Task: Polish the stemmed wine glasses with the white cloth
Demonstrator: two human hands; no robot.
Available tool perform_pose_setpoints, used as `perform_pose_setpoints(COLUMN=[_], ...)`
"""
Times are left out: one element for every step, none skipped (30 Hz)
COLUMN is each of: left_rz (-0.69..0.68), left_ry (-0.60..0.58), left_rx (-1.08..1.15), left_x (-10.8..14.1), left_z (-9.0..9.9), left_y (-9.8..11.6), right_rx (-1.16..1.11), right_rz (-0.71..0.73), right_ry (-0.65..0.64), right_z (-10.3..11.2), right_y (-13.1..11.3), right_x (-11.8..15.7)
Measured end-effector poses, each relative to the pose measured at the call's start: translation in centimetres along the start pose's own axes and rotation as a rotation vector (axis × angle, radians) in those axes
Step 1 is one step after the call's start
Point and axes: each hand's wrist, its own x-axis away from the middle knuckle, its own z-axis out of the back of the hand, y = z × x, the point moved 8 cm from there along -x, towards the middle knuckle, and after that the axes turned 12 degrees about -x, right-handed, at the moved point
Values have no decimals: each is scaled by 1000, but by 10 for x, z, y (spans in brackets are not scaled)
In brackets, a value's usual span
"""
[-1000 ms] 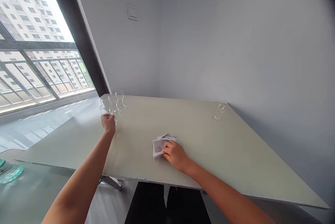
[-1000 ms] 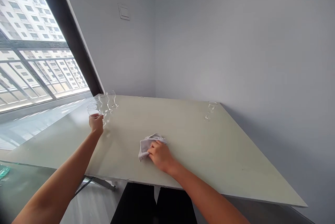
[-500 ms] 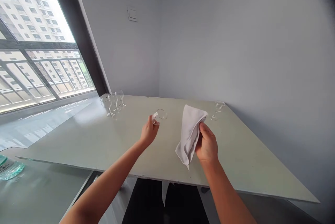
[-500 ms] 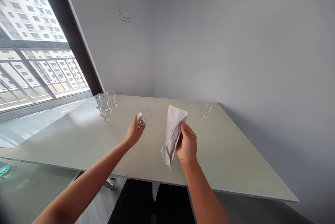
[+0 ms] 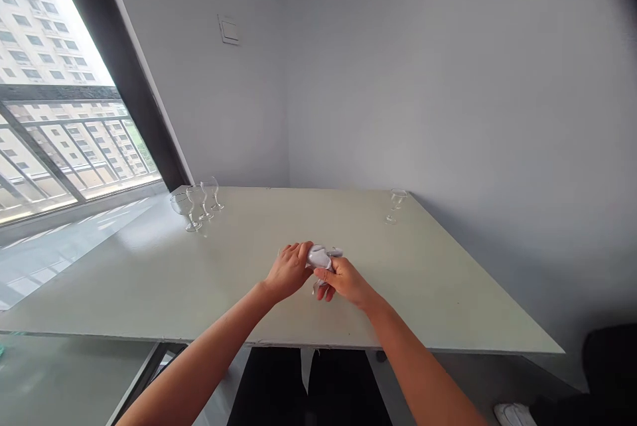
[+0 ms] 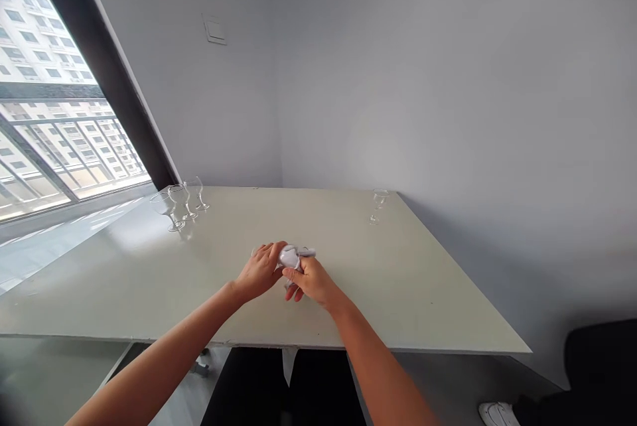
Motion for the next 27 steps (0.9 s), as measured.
perform_pose_setpoints(left_rz=[-15, -23, -33, -45, -57, -69, -76, -74, -68, -74, -95, -124, -142, -133, -98, -43, 10, 39, 42, 29, 16, 9, -3, -27, -62, -92, -102], left_ry=[14, 45, 82, 115, 134, 133, 113, 72, 1, -109, -251, -401, -521, -574, -541, -433, -287, -151, -53, -9, -21, -83, -190, -331, -480, -601, -659], left_rx=[-42, -92, -140, -176, -192, -184, -155, -109, -46, 38, 139, 243, 327, 371, 363, 305, 216, 126, 56, 20, 21, 64, 142, 246, 357, 451, 505], left_x=[-1, -2, -3, -4, -6, -8, -9, -11, -12, -12, -10, -5, 0, 3, 2, -1, -5, -7, -8, -8, -9, -9, -9, -6, -2, 4, 7], left_z=[3, 7, 11, 16, 20, 22, 23, 24, 21, 16, 8, 0, -6, -9, -8, -3, 6, 14, 21, 24, 23, 19, 12, 4, -4, -9, -10], left_y=[2, 4, 6, 7, 7, 7, 5, 2, -1, -3, -2, 2, 7, 10, 10, 8, 5, 4, 6, 7, 6, 3, 1, 0, 3, 6, 9], right_rx=[-64, -140, -224, -309, -376, -405, -382, -308, -202, -86, 17, 91, 125, 122, 82, 9, -85, -183, -262, -304, -295, -235, -144, -43, 44, 105, 133], right_rz=[-1, 1, 4, 8, 12, 20, 33, 48, 57, 49, 23, -11, -44, -69, -78, -68, -50, -32, -16, 2, 18, 29, 27, 9, -18, -44, -57], right_ry=[26, 69, 114, 153, 173, 169, 143, 101, 49, -15, -85, -146, -186, -199, -174, -113, -33, 45, 100, 123, 110, 66, -3, -87, -163, -214, -232], right_z=[4, 8, 13, 17, 19, 21, 21, 20, 19, 18, 16, 16, 16, 18, 22, 27, 32, 36, 38, 38, 35, 31, 25, 20, 15, 14, 14], right_y=[2, 4, 5, 5, 4, 1, -5, -12, -18, -23, -24, -24, -21, -18, -14, -11, -8, -4, -1, -1, -3, -7, -12, -16, -18, -20, -21], right_x=[-2, -3, -4, -4, -2, 0, 3, 7, 12, 17, 20, 23, 24, 23, 20, 15, 11, 8, 7, 7, 9, 12, 15, 19, 23, 26, 27])
